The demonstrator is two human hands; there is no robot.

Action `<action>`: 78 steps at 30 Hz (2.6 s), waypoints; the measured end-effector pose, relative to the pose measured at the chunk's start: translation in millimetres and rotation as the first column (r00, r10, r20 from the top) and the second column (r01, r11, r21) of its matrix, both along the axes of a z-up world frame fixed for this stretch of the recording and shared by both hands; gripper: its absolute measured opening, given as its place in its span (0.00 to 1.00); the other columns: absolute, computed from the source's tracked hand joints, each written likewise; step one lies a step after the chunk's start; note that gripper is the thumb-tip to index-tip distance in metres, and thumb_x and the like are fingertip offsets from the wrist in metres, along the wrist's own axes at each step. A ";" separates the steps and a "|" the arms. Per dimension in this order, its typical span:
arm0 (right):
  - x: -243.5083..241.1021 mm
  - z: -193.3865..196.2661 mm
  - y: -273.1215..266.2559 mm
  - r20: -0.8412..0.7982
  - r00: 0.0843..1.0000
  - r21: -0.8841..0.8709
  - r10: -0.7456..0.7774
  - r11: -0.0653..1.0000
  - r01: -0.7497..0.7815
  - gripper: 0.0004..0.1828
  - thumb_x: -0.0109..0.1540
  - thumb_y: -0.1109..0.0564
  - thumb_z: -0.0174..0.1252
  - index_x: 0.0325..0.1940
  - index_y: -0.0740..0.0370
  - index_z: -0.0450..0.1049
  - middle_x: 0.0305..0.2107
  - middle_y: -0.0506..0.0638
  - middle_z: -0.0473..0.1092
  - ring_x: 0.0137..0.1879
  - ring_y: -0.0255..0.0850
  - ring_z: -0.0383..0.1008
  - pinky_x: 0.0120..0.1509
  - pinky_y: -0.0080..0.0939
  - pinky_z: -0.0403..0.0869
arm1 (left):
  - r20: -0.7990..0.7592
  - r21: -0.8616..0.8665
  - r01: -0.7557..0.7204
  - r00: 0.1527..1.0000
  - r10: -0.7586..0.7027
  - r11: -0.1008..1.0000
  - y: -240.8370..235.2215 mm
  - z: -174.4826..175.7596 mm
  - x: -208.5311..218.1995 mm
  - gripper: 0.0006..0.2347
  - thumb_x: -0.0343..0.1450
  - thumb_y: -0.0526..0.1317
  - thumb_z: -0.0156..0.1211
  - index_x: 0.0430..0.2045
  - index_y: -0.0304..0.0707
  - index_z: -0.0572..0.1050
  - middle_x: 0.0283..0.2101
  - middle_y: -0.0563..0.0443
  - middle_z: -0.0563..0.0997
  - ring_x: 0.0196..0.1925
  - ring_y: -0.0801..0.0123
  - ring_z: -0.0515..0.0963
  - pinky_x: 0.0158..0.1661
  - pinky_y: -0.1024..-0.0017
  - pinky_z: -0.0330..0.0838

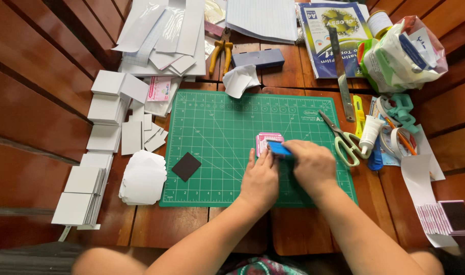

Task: The person assembles small paper cards by folding white paper around a pink patterned insert. They use a blue plastic card to press the folds flat and then trim the edges with scissors. The finished card is placed on a stack to the right.

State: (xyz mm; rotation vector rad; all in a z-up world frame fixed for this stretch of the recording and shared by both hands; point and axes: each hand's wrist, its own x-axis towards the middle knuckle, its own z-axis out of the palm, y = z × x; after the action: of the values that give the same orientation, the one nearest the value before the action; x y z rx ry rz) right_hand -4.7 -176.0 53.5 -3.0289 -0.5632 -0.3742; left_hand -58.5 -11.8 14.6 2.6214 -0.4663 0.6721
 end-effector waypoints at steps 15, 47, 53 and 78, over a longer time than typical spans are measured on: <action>43.1 22.2 56.1 -0.195 0.980 -0.114 -0.048 0.993 0.026 0.24 0.61 0.56 0.45 0.50 0.27 0.78 0.43 0.32 0.76 0.52 0.41 0.79 0.50 0.46 0.78 | 0.108 -0.042 0.013 0.994 -0.008 0.999 -0.4 -26.4 16.0 0.14 0.65 0.41 0.58 0.42 0.35 0.77 0.49 0.41 0.79 0.55 0.53 0.77 0.62 0.51 0.58; 68.7 1.9 25.6 -0.086 0.838 0.038 0.539 0.842 -0.538 0.23 0.53 0.62 0.54 0.39 0.28 0.76 0.46 0.24 0.72 0.68 0.37 0.63 0.71 0.74 0.48 | -0.183 0.152 0.077 0.982 -0.048 0.985 -28.9 6.0 -20.0 0.37 0.66 0.61 0.51 0.53 0.16 0.69 0.43 0.25 0.76 0.48 0.38 0.73 0.61 0.45 0.56; 83.5 2.2 1.8 -0.060 0.736 0.231 0.674 0.727 -0.647 0.19 0.50 0.62 0.60 0.36 0.36 0.80 0.40 0.30 0.75 0.57 0.41 0.72 0.62 0.48 0.72 | -0.121 0.154 0.064 0.992 -0.046 0.986 -29.1 0.9 -19.7 0.39 0.64 0.61 0.54 0.54 0.13 0.69 0.46 0.22 0.75 0.52 0.33 0.72 0.61 0.43 0.57; 90.1 8.8 23.9 -0.056 0.734 0.247 0.676 0.722 -0.646 0.13 0.52 0.58 0.60 0.34 0.36 0.80 0.37 0.28 0.77 0.50 0.36 0.75 0.49 0.38 0.72 | -0.263 0.103 0.088 0.963 -0.058 0.991 -28.4 9.2 -23.2 0.42 0.66 0.60 0.52 0.63 0.13 0.60 0.60 0.18 0.69 0.64 0.29 0.66 0.69 0.42 0.47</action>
State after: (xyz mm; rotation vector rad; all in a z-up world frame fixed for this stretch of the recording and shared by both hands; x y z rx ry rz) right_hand 85.5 -152.1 62.3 -2.3897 -1.4220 -0.1544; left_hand -81.6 -40.3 23.7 2.7315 -0.5313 0.2792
